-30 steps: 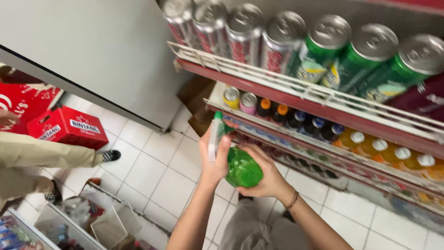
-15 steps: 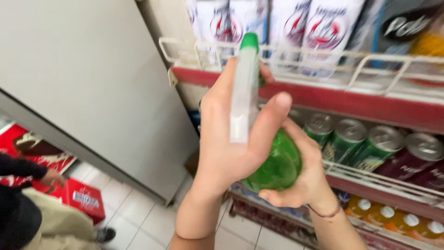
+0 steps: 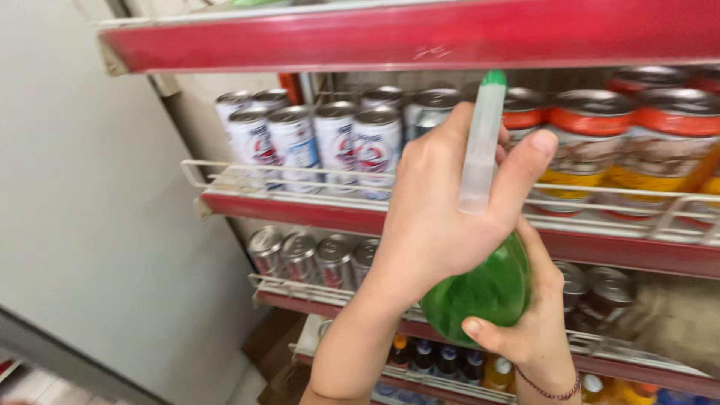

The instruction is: The person cleans the metal shelves of a beverage refrigerator. They spray a cleaning solution from a green bottle onto the shelf edges and wipe them with a cloth. The person moves along the unit, cleaning multiple shelf levels.

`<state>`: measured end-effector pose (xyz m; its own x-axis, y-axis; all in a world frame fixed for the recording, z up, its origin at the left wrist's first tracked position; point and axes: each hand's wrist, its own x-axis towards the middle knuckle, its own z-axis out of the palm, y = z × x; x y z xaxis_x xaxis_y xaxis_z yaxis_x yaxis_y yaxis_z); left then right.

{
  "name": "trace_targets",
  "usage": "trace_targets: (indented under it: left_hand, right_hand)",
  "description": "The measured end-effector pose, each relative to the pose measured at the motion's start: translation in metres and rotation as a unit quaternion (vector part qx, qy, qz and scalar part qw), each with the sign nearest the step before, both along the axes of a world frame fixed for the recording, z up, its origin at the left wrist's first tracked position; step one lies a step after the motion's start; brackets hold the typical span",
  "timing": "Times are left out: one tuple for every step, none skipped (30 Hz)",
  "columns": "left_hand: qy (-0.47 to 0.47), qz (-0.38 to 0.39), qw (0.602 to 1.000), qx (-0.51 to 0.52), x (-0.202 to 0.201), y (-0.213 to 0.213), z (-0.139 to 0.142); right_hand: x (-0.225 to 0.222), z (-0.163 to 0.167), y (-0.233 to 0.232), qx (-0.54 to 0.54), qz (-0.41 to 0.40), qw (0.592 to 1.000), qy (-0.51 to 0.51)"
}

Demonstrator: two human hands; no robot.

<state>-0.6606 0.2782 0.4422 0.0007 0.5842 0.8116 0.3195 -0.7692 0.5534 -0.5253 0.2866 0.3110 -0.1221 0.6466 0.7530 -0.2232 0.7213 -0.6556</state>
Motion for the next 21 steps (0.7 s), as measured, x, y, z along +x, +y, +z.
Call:
trace_targets:
  left_hand:
    - [-0.004,-0.022,1.000,0.021,0.014,0.000,0.001]
    - [-0.008,-0.044,0.998,0.042,0.029,0.000,0.002]
    - [-0.013,-0.066,0.996,0.062,0.045,-0.001,0.003]
    - [0.001,-0.060,0.997,0.040,0.061,-0.001,0.004]
    - [0.015,-0.052,0.998,0.019,0.076,-0.001,0.006]
    - [0.029,-0.045,0.999,-0.001,0.092,-0.002,0.007]
    - [0.032,-0.059,0.998,-0.004,0.108,-0.003,0.009]
    - [0.035,-0.074,0.997,-0.006,0.124,-0.004,0.010]
    - [0.039,-0.090,0.995,-0.009,0.140,-0.006,0.011]
    - [0.034,-0.107,0.994,-0.001,0.158,-0.008,0.012]
    - [0.029,-0.124,0.992,0.007,0.177,-0.011,0.013]
    - [0.024,-0.141,0.990,0.014,0.196,-0.012,0.013]
    - [0.026,-0.152,0.988,0.021,0.215,-0.013,0.014]
    - [0.028,-0.162,0.986,0.026,0.234,-0.013,0.015]
    - [0.029,-0.172,0.984,0.032,0.253,-0.013,0.015]
    - [0.030,-0.180,0.983,0.032,0.272,-0.014,0.016]
    - [0.031,-0.189,0.981,0.032,0.290,-0.013,0.016]
    - [0.032,-0.198,0.979,0.031,0.308,-0.014,0.016]
    - [0.036,-0.206,0.978,0.016,0.325,-0.013,0.016]
    - [0.040,-0.213,0.976,0.002,0.342,-0.012,0.016]
    - [0.045,-0.221,0.974,-0.013,0.358,-0.012,0.016]
  right_hand:
    - [0.014,-0.001,-0.002,-0.002,-0.015,1.000,-0.002]
    - [0.028,-0.002,-0.005,-0.013,-0.018,1.000,0.009]
    - [0.043,-0.003,-0.007,-0.026,-0.022,0.999,0.020]
    - [0.058,-0.005,-0.010,-0.038,-0.026,0.998,0.031]
    - [0.074,-0.007,-0.013,-0.036,-0.050,0.998,0.025]
    - [0.090,-0.008,-0.017,-0.033,-0.073,0.997,0.019]
    - [0.106,-0.009,-0.020,-0.031,-0.096,0.995,0.013]
    - [0.122,-0.010,-0.023,-0.026,-0.106,0.994,0.016]
    - [0.139,-0.010,-0.025,-0.021,-0.116,0.993,0.019]
    - [0.156,-0.010,-0.029,-0.017,-0.126,0.992,0.023]
    - [0.174,-0.010,-0.033,-0.015,-0.141,0.989,0.027]
    - [0.192,-0.010,-0.036,-0.012,-0.156,0.987,0.031]
    - [0.209,-0.009,-0.039,-0.009,-0.171,0.985,0.035]
    - [0.225,-0.008,-0.042,-0.014,-0.175,0.983,0.045]
    - [0.243,-0.007,-0.047,-0.018,-0.179,0.982,0.054]
    - [0.260,-0.006,-0.051,-0.022,-0.183,0.981,0.064]
    - [0.276,-0.005,-0.054,-0.019,-0.197,0.978,0.065]
    - [0.292,-0.004,-0.057,-0.016,-0.212,0.975,0.065]
    - [0.307,-0.004,-0.061,-0.013,-0.227,0.972,0.065]
    - [0.322,-0.003,-0.063,-0.013,-0.234,0.970,0.064]
    - [0.337,-0.003,-0.066,-0.013,-0.241,0.968,0.062]
